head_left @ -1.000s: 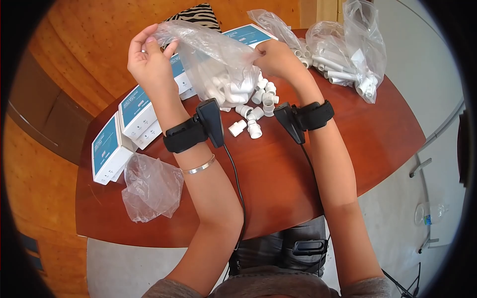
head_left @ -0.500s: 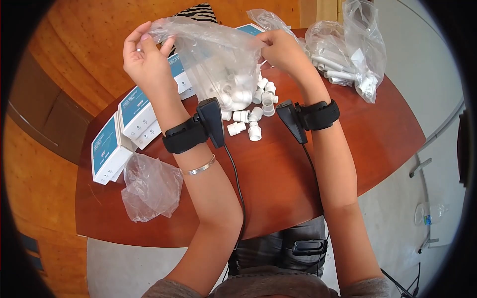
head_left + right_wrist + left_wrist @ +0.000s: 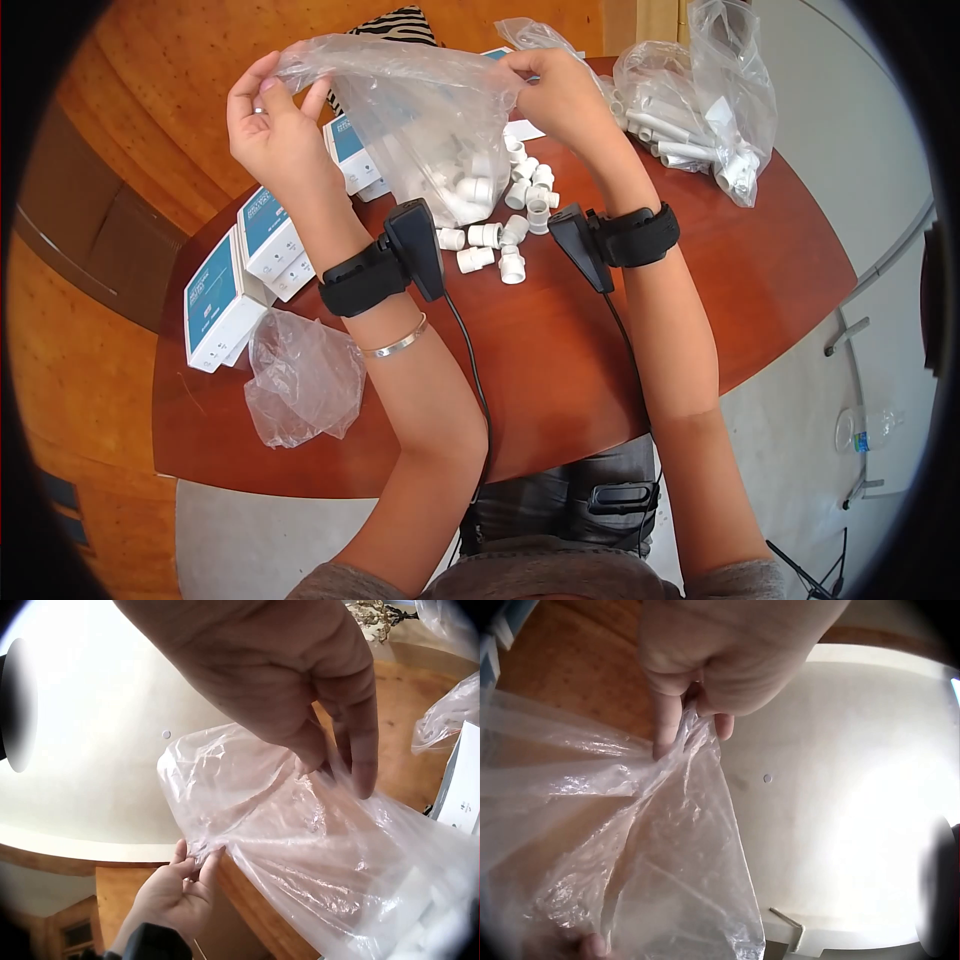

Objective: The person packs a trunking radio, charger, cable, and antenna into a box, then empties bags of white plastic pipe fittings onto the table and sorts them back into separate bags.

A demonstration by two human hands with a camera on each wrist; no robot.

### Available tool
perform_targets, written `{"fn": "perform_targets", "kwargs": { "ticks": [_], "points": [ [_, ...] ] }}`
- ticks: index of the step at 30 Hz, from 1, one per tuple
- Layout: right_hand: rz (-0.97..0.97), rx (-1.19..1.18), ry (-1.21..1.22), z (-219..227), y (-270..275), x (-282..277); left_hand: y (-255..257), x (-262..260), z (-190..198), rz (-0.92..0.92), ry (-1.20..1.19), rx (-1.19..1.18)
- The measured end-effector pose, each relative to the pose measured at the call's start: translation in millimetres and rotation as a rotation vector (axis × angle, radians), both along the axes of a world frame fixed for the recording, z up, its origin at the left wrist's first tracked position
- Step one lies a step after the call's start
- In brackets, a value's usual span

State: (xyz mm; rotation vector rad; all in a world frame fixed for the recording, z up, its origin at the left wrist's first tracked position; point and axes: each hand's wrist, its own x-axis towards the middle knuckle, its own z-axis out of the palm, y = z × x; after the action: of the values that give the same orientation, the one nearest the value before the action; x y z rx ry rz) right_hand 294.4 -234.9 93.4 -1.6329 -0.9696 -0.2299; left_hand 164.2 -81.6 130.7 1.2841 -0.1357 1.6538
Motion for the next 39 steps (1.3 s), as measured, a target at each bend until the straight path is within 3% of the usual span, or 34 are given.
{"fn": "perform_targets", "kwargs": {
  "ticks": [6,13,15,18,31,33,34,36,37,39],
  "points": [
    [0.005,0.067,-0.150,-4,7,8,-3,0,1,0.019,-0.049,0.006],
    [0.062,0.164,-0.153,2,12,-6,-3,0,4,-0.017,-0.155,0.024],
    [0.093,0.205,-0.199,4,13,-7,0,0,4,-0.119,-0.230,0.041],
    [0.097,0.248,-0.249,3,14,-3,4,-2,4,-0.176,-0.179,0.053],
    [0.102,0.370,-0.285,18,0,-3,-8,-18,17,-0.118,-0.114,0.052],
    [0.435,0.522,0.034,22,-1,-11,-8,-24,19,-0.104,-0.124,0.044],
    [0.445,0.518,0.033,27,-7,-17,-7,-28,19,-0.094,-0.128,0.042],
    [0.346,0.385,-0.065,37,-20,-28,-6,-37,21,0.006,-0.098,-0.009],
    [0.359,0.389,-0.070,39,-21,-31,-5,-46,23,0.017,-0.105,-0.003],
    [0.265,0.445,-0.310,45,-21,-38,-12,-72,28,0.052,-0.003,-0.066]
  ]
}}
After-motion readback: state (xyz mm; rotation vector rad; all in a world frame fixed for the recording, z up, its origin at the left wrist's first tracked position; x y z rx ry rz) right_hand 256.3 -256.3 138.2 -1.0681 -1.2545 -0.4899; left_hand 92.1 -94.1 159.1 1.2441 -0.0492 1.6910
